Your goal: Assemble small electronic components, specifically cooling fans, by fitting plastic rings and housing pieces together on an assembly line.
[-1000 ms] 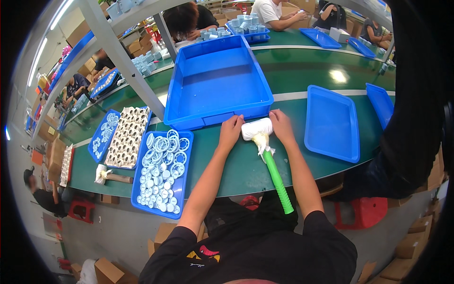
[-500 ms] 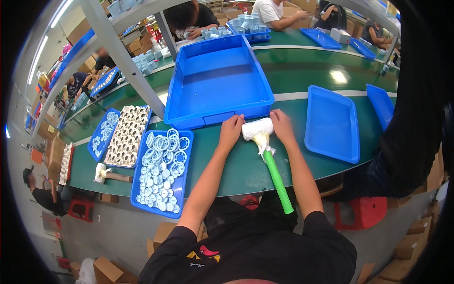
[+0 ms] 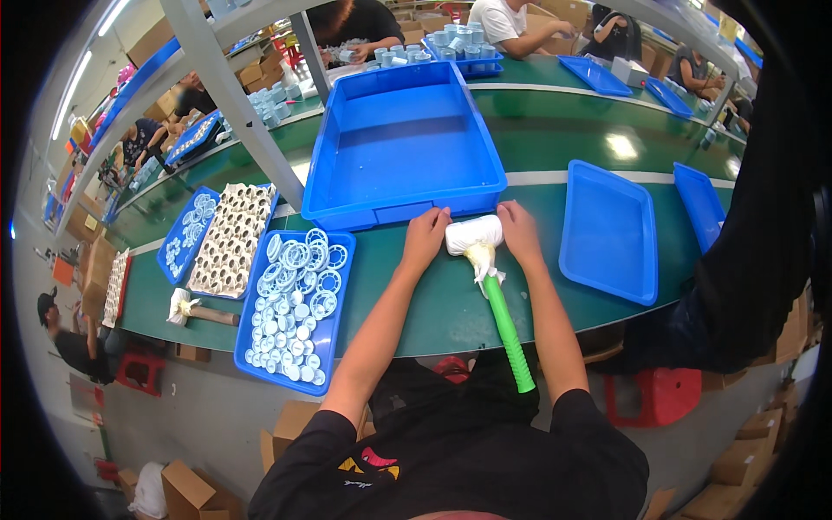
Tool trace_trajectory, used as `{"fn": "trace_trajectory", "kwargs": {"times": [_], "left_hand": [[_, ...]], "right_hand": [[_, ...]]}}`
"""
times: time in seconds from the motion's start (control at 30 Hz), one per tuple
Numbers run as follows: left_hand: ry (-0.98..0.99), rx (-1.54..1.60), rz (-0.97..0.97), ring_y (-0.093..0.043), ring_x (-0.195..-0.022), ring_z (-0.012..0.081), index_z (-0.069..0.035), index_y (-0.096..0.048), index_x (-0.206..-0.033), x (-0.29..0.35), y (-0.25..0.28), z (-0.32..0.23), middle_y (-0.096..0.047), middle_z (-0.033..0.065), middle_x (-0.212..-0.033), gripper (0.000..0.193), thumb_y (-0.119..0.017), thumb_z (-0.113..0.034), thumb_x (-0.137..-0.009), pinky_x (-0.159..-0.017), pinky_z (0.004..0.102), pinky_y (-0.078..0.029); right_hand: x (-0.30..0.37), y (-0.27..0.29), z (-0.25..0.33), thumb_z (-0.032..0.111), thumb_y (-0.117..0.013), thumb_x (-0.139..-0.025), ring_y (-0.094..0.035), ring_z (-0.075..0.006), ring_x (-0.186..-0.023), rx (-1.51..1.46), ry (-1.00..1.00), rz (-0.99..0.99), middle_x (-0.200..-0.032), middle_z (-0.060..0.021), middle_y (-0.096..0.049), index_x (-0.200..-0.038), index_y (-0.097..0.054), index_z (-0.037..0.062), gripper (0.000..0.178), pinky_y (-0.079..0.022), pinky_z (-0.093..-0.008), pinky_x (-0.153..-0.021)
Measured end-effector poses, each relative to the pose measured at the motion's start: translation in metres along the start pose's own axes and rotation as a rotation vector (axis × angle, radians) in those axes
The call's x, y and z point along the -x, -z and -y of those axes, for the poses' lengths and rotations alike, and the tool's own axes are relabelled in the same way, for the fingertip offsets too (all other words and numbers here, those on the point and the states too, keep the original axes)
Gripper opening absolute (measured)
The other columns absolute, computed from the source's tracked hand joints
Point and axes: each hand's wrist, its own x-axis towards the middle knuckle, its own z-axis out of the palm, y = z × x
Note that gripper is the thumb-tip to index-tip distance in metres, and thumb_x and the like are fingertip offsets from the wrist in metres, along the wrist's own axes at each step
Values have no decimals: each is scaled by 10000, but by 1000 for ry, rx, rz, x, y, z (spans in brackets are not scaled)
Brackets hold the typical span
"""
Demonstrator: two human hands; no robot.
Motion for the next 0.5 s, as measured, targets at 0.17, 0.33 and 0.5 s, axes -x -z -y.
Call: {"fn": "trace_trajectory", "kwargs": {"times": [0.17, 0.33, 0.5], "left_hand": [[-16, 1, -5, -557, -534, 307, 19, -688, -831, 0, -1, 2, -606, 209, -648, 392, -592, -312, -1019, -544, 419, -412], [-8, -22, -4, -569, -543, 320, 16, -692, -836, 0, -1, 0, -614, 211, -656, 390, -591, -313, -1020, -547, 419, -418], [-3, -11, -9, -573, -547, 319, 15, -693, -840, 1, 0, 1, -618, 209, -659, 390, -591, -315, -1019, -550, 418, -421]], "right_hand": [[-1, -1, -1, 224, -596, -997, -689, -309, -831, -11, 9, 3, -929, -204, -704, -1054, -690, -32, 278, -530, -393, -759], [0, 0, -2, 224, -595, -999, -689, -307, -828, -23, -3, 6, -925, -202, -705, -1055, -689, -34, 280, -531, -392, -758], [0, 0, 1, 226, -593, -1001, -691, -307, -833, -15, 0, 5, -931, -203, -707, -1056, -689, -38, 286, -531, -391, -760]]}}
